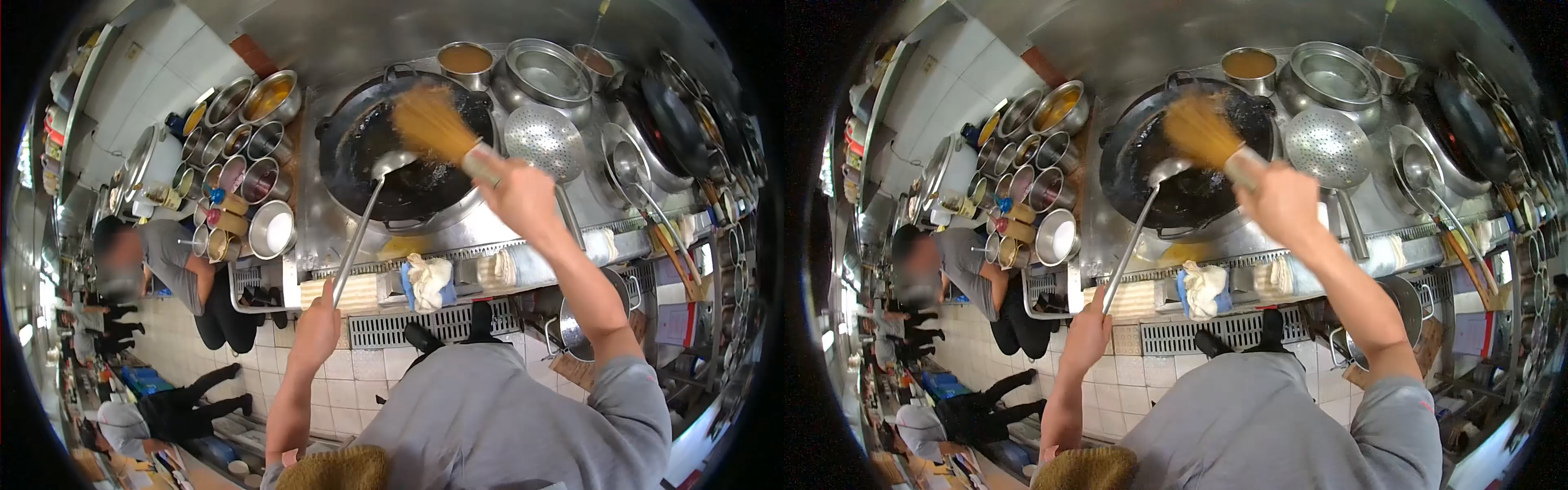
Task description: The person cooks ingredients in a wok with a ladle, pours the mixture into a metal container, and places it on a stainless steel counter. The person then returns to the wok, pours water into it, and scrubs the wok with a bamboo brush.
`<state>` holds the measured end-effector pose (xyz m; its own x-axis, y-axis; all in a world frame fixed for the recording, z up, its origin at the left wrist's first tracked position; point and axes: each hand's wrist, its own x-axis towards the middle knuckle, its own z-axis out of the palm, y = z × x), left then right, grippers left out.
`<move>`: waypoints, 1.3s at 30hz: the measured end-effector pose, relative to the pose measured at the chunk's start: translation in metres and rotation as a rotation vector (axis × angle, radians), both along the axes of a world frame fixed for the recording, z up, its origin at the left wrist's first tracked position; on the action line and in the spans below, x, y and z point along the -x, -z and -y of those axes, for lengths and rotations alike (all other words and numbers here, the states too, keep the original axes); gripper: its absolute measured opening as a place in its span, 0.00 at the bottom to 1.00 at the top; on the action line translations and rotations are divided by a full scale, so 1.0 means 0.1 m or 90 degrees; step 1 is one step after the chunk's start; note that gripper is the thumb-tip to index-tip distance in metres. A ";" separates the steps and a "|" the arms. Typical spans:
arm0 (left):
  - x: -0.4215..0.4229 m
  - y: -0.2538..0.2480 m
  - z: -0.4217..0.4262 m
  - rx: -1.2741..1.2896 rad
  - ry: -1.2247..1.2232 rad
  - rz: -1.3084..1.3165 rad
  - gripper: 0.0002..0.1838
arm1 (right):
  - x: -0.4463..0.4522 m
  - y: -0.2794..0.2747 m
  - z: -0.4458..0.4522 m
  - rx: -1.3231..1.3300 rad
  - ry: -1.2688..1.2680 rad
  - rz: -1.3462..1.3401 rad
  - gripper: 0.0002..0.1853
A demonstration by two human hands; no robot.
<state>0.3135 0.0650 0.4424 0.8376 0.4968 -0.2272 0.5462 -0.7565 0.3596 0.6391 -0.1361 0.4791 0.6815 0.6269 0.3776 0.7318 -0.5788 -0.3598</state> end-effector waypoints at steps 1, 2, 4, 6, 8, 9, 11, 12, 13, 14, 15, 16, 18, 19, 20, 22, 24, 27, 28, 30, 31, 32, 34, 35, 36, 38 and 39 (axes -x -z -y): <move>0.01 0.03 0.01 -0.089 0.007 -0.010 0.28 | 0.17 0.02 0.01 0.051 -0.035 0.017 0.20; 0.00 0.03 0.04 -0.098 -0.007 -0.038 0.25 | 0.17 0.13 0.00 0.070 -0.075 -0.032 0.20; 0.03 0.14 -0.05 -0.106 0.004 -0.009 0.23 | 0.05 0.55 -0.08 0.033 -0.059 -0.140 0.21; 0.04 0.14 -0.05 -0.098 -0.011 0.007 0.17 | -0.28 0.55 -0.14 0.009 0.062 -0.250 0.19; 0.08 0.15 -0.09 -0.106 -0.009 0.008 0.14 | -0.30 0.31 -0.03 0.037 0.067 -0.180 0.17; 0.07 0.15 -0.12 -0.110 -0.008 0.011 0.13 | -0.22 0.28 0.05 0.029 0.040 -0.113 0.18; 0.06 0.14 -0.13 -0.130 -0.050 -0.035 0.11 | 0.07 0.28 0.09 0.045 -0.024 -0.012 0.19; 0.04 0.14 -0.13 -0.137 -0.062 -0.044 0.11 | 0.20 0.32 0.09 0.025 -0.076 0.036 0.18; 0.01 0.14 -0.14 -0.146 -0.073 -0.052 0.11 | 0.26 0.31 0.07 0.056 -0.117 -0.004 0.20; 0.02 0.14 -0.16 -0.131 -0.082 -0.029 0.10 | 0.23 0.35 0.05 0.066 -0.106 -0.034 0.20; 0.06 0.17 -0.18 -0.115 -0.092 -0.005 0.09 | 0.16 0.43 0.01 0.075 -0.095 -0.063 0.19; 0.12 0.21 -0.19 -0.099 -0.105 0.020 0.08 | -0.03 0.61 -0.02 0.002 -0.066 -0.114 0.19; 0.30 0.46 -0.29 0.007 -0.150 0.022 0.07 | -0.47 0.72 0.00 -0.085 0.015 -0.348 0.20; 0.38 0.64 -0.35 0.056 -0.168 0.024 0.07 | -0.61 0.66 0.07 -0.142 0.022 -0.565 0.20; 0.52 0.88 -0.38 0.086 -0.178 0.100 0.08 | -0.69 0.72 0.16 -0.205 -0.016 -0.617 0.20; 0.59 0.96 -0.31 0.129 -0.176 0.117 0.08 | -0.74 0.75 0.24 -0.291 -0.055 -0.685 0.21; 0.49 0.95 -0.21 0.208 -0.210 0.134 0.07 | -0.67 0.71 0.33 -0.338 -0.049 -0.726 0.21; 0.24 0.79 0.00 0.343 -0.276 0.171 0.06 | -0.71 0.99 0.40 -0.360 0.020 -0.754 0.21; 0.09 0.68 0.10 0.371 -0.283 0.193 0.05 | -0.61 1.08 0.41 -0.427 0.050 -0.733 0.20; -0.14 0.65 0.22 0.363 -0.252 0.230 0.07 | -0.26 0.97 0.54 -0.547 0.120 -0.791 0.24; -0.27 0.56 0.32 0.368 -0.214 0.234 0.08 | -0.09 0.93 0.61 -0.644 0.150 -0.827 0.25; -0.43 0.39 0.47 0.372 -0.178 0.239 0.09 | 0.04 0.93 0.69 -0.723 0.163 -0.818 0.27; -0.73 0.31 0.69 0.380 -0.108 0.247 0.13 | 0.28 0.92 0.89 -0.833 0.185 -0.801 0.28; -0.87 0.31 0.78 0.382 -0.072 0.252 0.15 | 0.35 0.89 1.00 -0.887 0.198 -0.806 0.27; -1.01 0.32 0.87 0.384 -0.037 0.258 0.16 | 0.40 0.90 1.13 -0.921 0.212 -0.811 0.27; -1.30 0.41 1.05 0.336 0.024 0.197 0.18 | 0.46 0.95 1.39 -0.958 0.235 -0.804 0.26; -1.42 0.47 1.13 0.311 0.055 0.167 0.19 | 0.48 0.98 1.50 -0.962 0.244 -0.792 0.26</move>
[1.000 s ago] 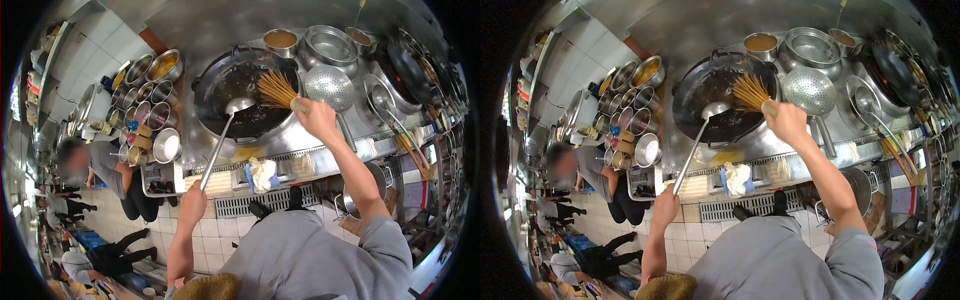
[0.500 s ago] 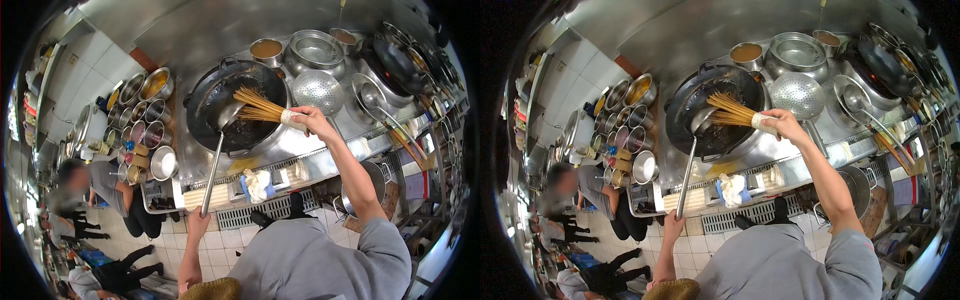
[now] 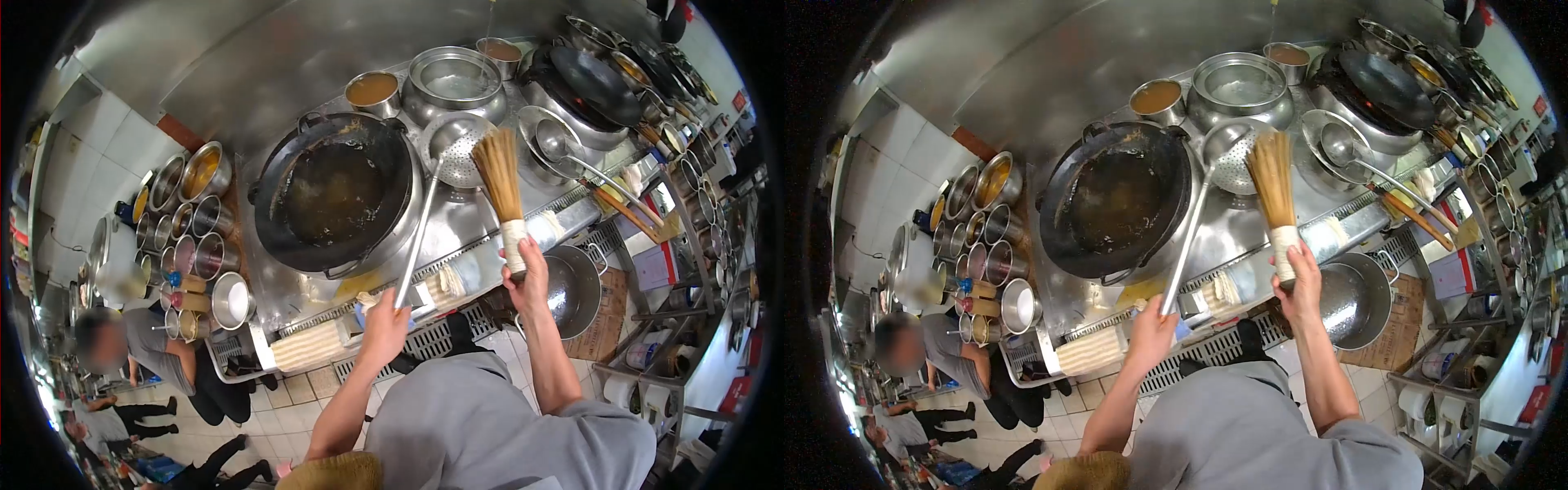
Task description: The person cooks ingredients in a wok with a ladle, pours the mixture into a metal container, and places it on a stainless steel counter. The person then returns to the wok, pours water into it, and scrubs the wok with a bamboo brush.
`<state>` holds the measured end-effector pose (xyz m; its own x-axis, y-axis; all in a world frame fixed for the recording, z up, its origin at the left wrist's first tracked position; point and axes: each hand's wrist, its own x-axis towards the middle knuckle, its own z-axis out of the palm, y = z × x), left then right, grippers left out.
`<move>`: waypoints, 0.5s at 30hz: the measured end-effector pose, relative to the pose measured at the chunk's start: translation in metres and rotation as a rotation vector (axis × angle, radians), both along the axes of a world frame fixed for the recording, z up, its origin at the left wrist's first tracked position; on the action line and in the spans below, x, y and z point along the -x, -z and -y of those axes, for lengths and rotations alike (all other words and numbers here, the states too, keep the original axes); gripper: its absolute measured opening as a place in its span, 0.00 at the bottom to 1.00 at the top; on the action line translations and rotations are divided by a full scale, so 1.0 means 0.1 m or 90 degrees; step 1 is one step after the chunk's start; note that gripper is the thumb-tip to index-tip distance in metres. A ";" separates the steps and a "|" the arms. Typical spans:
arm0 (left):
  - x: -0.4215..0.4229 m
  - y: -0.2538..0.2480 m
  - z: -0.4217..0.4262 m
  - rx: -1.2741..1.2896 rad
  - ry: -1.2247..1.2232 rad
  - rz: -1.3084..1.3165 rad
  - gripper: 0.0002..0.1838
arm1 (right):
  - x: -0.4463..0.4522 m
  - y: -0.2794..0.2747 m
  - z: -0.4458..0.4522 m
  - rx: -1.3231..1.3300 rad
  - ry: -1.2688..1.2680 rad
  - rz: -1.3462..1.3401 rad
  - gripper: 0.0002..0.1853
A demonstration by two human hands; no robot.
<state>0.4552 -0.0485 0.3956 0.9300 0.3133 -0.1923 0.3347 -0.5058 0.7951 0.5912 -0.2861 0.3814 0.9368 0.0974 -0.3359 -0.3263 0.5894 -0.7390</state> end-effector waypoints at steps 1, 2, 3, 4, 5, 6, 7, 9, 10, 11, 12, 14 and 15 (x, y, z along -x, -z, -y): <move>-0.10 0.05 0.09 -0.014 0.016 -0.046 0.20 | 0.02 0.02 0.12 0.004 0.015 -0.012 0.25; -0.18 0.12 0.17 -0.030 0.032 -0.092 0.20 | 0.05 0.03 0.22 0.017 0.029 -0.010 0.23; -0.24 0.24 0.25 -0.047 0.034 -0.113 0.19 | 0.08 0.04 0.31 0.012 0.036 -0.015 0.23; -0.26 0.32 0.34 -0.050 0.040 -0.119 0.20 | 0.11 0.05 0.38 0.007 0.042 -0.019 0.23; -0.28 0.39 0.44 -0.054 0.045 -0.124 0.21 | 0.15 0.07 0.43 0.018 0.042 -0.015 0.24; -0.31 0.45 0.53 -0.057 0.046 -0.131 0.22 | 0.19 0.08 0.46 0.028 0.040 -0.011 0.24; -0.35 0.50 0.63 -0.004 0.052 -0.142 0.24 | 0.20 0.08 0.46 0.038 0.033 -0.007 0.25; -0.40 0.66 0.78 0.078 0.115 -0.079 0.29 | 0.19 0.03 0.35 0.098 0.021 0.016 0.27; -0.41 0.74 0.81 0.106 0.174 -0.004 0.33 | 0.17 0.00 0.28 0.127 0.011 0.029 0.28; -0.43 0.64 0.80 0.248 0.210 -0.068 0.37 | 0.12 -0.01 0.19 0.149 -0.011 0.070 0.31; -0.45 0.49 0.78 0.392 0.244 -0.128 0.41 | 0.05 -0.10 0.09 0.229 -0.058 0.112 0.31; -0.38 0.39 0.68 0.284 0.274 -0.067 0.44 | -0.14 -0.29 -0.17 0.386 -0.151 0.207 0.33; -0.31 0.34 0.60 0.292 0.245 -0.042 0.42 | -0.28 -0.29 -0.34 0.438 -0.188 0.337 0.33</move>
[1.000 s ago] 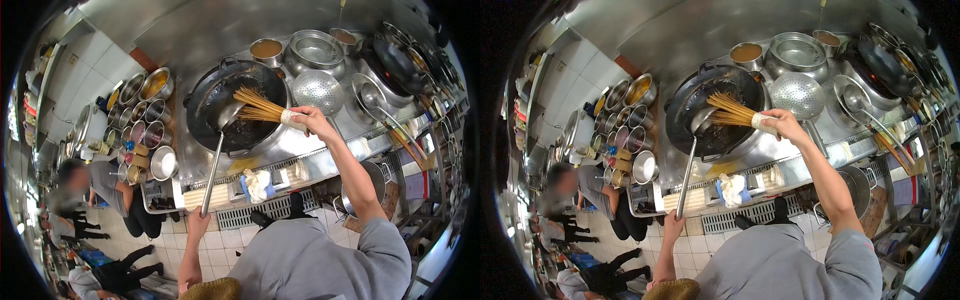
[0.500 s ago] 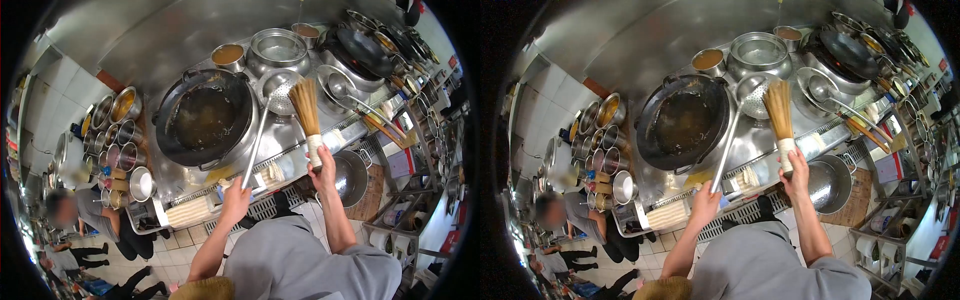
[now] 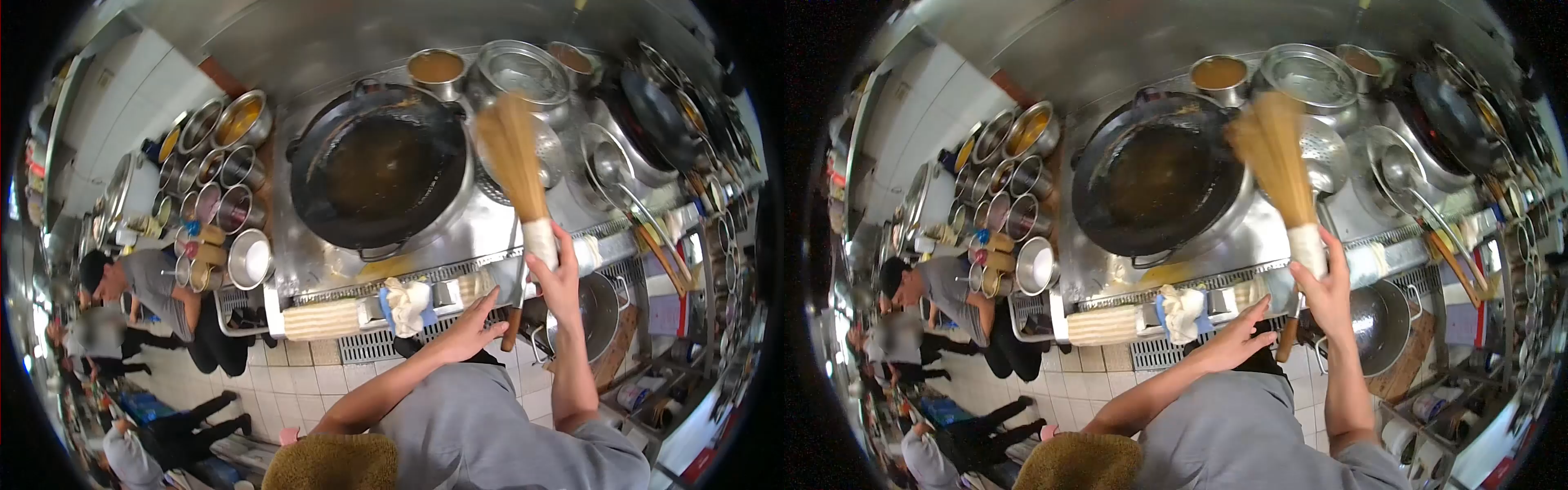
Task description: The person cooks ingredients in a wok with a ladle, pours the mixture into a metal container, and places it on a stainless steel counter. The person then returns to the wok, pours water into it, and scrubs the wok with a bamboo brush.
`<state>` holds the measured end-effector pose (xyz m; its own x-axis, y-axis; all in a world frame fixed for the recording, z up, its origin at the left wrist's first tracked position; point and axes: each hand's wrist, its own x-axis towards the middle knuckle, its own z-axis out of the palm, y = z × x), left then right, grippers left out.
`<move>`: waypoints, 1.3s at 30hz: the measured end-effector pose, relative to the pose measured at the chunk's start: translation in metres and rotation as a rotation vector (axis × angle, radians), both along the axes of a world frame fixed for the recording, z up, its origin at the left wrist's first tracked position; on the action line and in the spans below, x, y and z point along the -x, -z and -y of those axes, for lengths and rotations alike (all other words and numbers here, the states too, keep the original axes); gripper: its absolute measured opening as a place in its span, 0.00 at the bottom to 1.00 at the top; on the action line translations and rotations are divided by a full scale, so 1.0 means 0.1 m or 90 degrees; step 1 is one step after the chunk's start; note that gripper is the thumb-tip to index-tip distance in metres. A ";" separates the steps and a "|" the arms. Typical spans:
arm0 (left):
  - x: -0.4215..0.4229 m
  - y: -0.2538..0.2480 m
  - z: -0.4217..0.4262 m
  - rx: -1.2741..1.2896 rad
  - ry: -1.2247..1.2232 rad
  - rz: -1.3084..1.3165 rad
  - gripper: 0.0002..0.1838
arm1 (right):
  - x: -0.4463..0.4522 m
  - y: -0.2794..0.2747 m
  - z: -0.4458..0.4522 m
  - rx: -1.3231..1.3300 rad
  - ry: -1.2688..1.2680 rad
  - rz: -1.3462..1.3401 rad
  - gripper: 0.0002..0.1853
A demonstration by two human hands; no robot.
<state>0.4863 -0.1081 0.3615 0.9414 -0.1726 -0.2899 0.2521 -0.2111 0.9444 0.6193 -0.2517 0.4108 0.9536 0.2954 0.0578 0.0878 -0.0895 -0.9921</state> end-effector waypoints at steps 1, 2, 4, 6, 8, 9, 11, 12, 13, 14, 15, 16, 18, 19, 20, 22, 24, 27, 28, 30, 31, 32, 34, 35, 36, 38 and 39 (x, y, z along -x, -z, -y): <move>0.09 -0.05 -0.09 0.010 -0.030 0.016 0.40 | -0.14 -0.01 -0.19 0.045 -0.064 0.120 0.34; 0.20 -0.10 -0.19 0.026 -0.070 -0.012 0.38 | -0.16 -0.31 -0.41 0.170 -0.128 0.124 0.32; 0.42 -0.19 -0.38 0.060 -0.149 -0.062 0.34 | -0.22 -0.47 -0.95 0.361 -0.275 0.257 0.28; 0.66 -0.23 -0.53 0.006 -0.208 -0.048 0.32 | -0.21 -0.12 -1.64 0.406 -0.422 0.325 0.19; 0.95 0.01 -0.57 -0.072 -0.292 0.049 0.28 | -0.12 0.05 -2.31 0.466 -0.403 0.350 0.16; 1.08 0.03 -0.59 -0.051 -0.330 0.012 0.28 | -0.21 0.31 -2.66 0.442 -0.356 0.408 0.15; 1.32 0.05 -0.64 -0.004 -0.403 -0.064 0.27 | -0.39 0.54 -3.24 0.368 -0.246 0.308 0.18; 1.43 0.16 -0.63 -0.049 -0.436 -0.006 0.25 | -0.41 0.63 -3.43 0.317 -0.178 0.219 0.19; 1.49 0.20 -0.66 -0.063 -0.455 -0.012 0.24 | -0.41 0.67 -3.57 0.265 -0.109 0.131 0.21; 1.56 0.23 -0.69 -0.076 -0.473 -0.019 0.24 | -0.34 0.61 -3.56 0.284 -0.143 0.098 0.24; 1.61 0.24 -0.73 -0.088 -0.493 -0.028 0.23 | -0.22 0.55 -3.46 0.299 -0.190 0.117 0.25; 1.60 0.16 -0.79 -0.099 -0.515 -0.019 0.22 | -0.07 0.49 -3.30 0.314 -0.237 0.138 0.25; 1.50 -0.01 -0.91 -0.182 -0.526 0.047 0.22 | 0.04 0.37 -3.13 0.334 -0.299 0.164 0.25; 1.42 -0.05 -0.99 -0.226 -0.529 0.082 0.22 | 0.03 0.32 -3.11 0.337 -0.312 0.171 0.25; 1.35 0.01 -1.05 -0.331 -0.501 0.134 0.22 | 0.03 0.30 -3.09 0.342 -0.325 0.174 0.25; 1.06 -0.17 -1.16 -0.479 -0.447 0.229 0.22 | -0.34 0.35 -3.46 0.311 -0.228 0.128 0.24; 0.73 -0.26 -1.23 -0.566 -0.403 0.293 0.23 | -0.49 0.58 -3.62 0.263 -0.148 0.086 0.24; 0.35 -0.19 -1.34 -0.585 -0.366 0.319 0.25 | -0.38 0.75 -3.56 0.229 -0.192 0.041 0.25; 0.29 -0.12 -1.37 -0.565 -0.354 0.311 0.25 | -0.16 0.64 -3.33 0.250 -0.242 0.079 0.26; 0.16 -0.10 -1.42 -0.555 -0.367 0.327 0.21 | -0.13 0.52 -3.24 0.274 -0.292 0.122 0.27; 0.11 -0.11 -1.44 -0.569 -0.369 0.303 0.19 | -0.26 0.51 -3.30 0.280 -0.295 0.120 0.27; 0.07 -0.11 -1.45 -0.581 -0.369 0.276 0.16 | -0.39 0.51 -3.36 0.287 -0.298 0.115 0.27; -0.03 -0.01 -1.47 -0.649 -0.398 0.278 0.09 | -0.74 0.52 -3.67 0.223 -0.158 -0.015 0.27; -0.04 0.02 -1.47 -0.649 -0.386 0.269 0.09 | -0.82 0.54 -3.79 0.187 -0.086 -0.076 0.26; -0.05 0.02 -1.51 -0.652 -0.375 0.265 0.08 | -0.76 0.58 -3.82 0.177 -0.092 -0.067 0.26; -0.04 0.03 -1.58 -0.635 -0.365 0.268 0.07 | -0.41 0.68 -3.65 0.192 -0.163 -0.030 0.26; -0.04 0.03 -1.59 -0.630 -0.362 0.266 0.07 | -0.20 0.70 -3.51 0.209 -0.224 0.002 0.26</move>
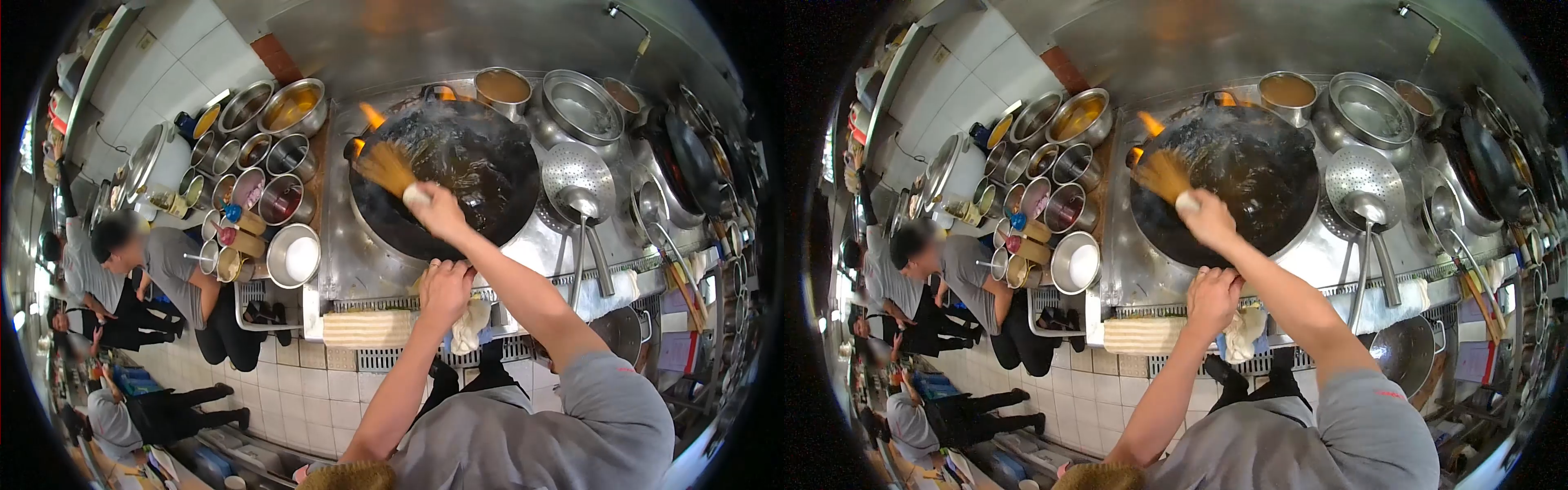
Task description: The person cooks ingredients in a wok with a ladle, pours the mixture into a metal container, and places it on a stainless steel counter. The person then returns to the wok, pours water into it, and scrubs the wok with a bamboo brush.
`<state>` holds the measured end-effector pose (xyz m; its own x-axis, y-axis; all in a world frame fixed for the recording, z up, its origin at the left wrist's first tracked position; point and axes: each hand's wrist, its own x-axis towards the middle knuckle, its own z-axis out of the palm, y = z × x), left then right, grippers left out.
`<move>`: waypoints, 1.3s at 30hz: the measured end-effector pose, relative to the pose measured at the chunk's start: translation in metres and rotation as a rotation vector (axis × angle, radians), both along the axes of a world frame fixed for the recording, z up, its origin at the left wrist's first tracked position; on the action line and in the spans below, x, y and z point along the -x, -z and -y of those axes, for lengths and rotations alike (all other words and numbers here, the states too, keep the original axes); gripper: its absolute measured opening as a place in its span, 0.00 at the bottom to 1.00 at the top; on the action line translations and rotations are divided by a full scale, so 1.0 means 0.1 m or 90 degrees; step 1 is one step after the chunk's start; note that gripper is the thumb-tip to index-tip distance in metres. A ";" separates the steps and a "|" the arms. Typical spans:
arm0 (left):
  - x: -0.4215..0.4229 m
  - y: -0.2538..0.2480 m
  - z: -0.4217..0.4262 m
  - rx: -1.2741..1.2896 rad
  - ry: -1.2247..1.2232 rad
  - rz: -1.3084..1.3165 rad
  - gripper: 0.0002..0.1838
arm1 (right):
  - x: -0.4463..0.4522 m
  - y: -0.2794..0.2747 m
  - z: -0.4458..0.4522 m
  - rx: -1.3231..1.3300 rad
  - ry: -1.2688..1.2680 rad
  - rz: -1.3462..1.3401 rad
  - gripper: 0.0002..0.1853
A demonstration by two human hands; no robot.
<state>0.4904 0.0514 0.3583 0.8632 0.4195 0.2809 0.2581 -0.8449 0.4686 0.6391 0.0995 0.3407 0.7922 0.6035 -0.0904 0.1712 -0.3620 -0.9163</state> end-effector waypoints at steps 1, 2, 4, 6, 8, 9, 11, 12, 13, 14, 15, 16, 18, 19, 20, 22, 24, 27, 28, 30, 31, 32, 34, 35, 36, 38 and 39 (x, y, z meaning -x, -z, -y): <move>0.00 0.00 -0.01 0.005 0.002 -0.001 0.08 | 0.10 -0.13 0.14 0.025 -0.021 0.026 0.26; 0.00 0.00 -0.02 0.012 0.001 -0.003 0.08 | 0.13 -0.21 0.22 0.051 -0.044 0.051 0.26; 0.00 0.01 -0.08 0.023 0.013 -0.005 0.08 | -0.22 -0.12 0.08 -0.003 -0.033 0.082 0.24; 0.03 0.05 -0.13 0.039 0.025 -0.012 0.09 | -0.55 -0.23 -0.15 0.010 0.088 -0.058 0.24; 0.05 0.14 -0.25 0.053 0.025 -0.015 0.10 | -0.46 -0.24 -0.15 0.020 0.101 0.019 0.25; 0.08 0.15 -0.30 0.054 0.043 0.008 0.10 | -0.35 -0.22 -0.12 0.026 0.105 0.055 0.25; 0.20 0.08 -0.39 0.068 0.047 0.001 0.11 | 0.00 -0.12 0.10 0.037 -0.011 0.055 0.26; 0.23 0.05 -0.43 0.073 0.049 -0.002 0.12 | 0.13 -0.18 0.18 0.050 -0.050 0.046 0.26; 0.25 0.09 -0.46 0.064 0.057 0.016 0.12 | 0.13 -0.29 0.19 0.066 -0.039 0.058 0.26; 0.26 0.10 -0.46 0.059 0.058 0.017 0.11 | -0.06 -0.17 0.06 0.028 -0.022 0.094 0.25; 0.26 0.10 -0.46 0.054 0.059 0.018 0.10 | -0.28 -0.24 -0.07 0.026 0.037 0.067 0.25; 0.26 0.09 -0.45 0.049 0.062 0.021 0.10 | -0.42 -0.31 -0.14 0.023 0.098 0.042 0.25; 0.25 0.09 -0.43 0.041 0.045 0.007 0.10 | -0.39 -0.21 -0.20 -0.013 0.135 0.041 0.25; 0.24 0.09 -0.43 0.038 0.039 0.001 0.10 | -0.36 -0.13 -0.22 -0.031 0.155 0.041 0.25; 0.24 0.09 -0.41 0.033 0.031 0.001 0.10 | -0.17 -0.03 -0.13 -0.021 0.055 0.052 0.25; 0.23 0.09 -0.40 0.017 0.017 0.000 0.10 | 0.29 -0.15 0.20 0.006 -0.044 0.092 0.25; 0.22 0.09 -0.40 0.010 0.010 0.007 0.11 | 0.13 -0.24 0.19 -0.003 -0.051 0.135 0.26; 0.23 0.11 -0.34 0.013 -0.006 -0.010 0.11 | -0.44 -0.42 -0.13 0.026 0.085 0.009 0.26; 0.23 0.11 -0.32 0.014 -0.016 -0.016 0.11 | -0.49 -0.36 -0.22 0.011 0.178 0.013 0.26; 0.24 0.10 -0.30 0.007 -0.030 -0.017 0.11 | -0.32 -0.15 -0.13 0.011 0.086 0.051 0.25; 0.24 0.09 -0.29 0.003 -0.036 -0.018 0.11 | -0.08 -0.09 0.04 0.010 0.017 0.076 0.25; 0.24 0.08 -0.29 0.007 -0.041 -0.016 0.11 | 0.13 -0.08 0.21 0.008 -0.052 0.103 0.26; 0.24 0.06 -0.28 0.018 -0.049 -0.018 0.11 | 0.28 -0.28 0.41 0.077 -0.098 0.111 0.26; 0.24 0.05 -0.28 0.024 -0.042 -0.047 0.11 | 0.18 -0.34 0.36 0.082 -0.091 0.163 0.25; 0.24 0.06 -0.28 0.025 -0.046 -0.045 0.10 | 0.02 -0.42 0.25 0.076 -0.062 0.180 0.24; 0.22 0.10 -0.26 0.027 -0.051 -0.039 0.10 | -0.37 -0.47 -0.11 0.049 0.066 0.093 0.23; 0.22 0.10 -0.24 0.030 -0.051 -0.045 0.10 | -0.35 -0.35 -0.15 0.023 0.091 0.082 0.23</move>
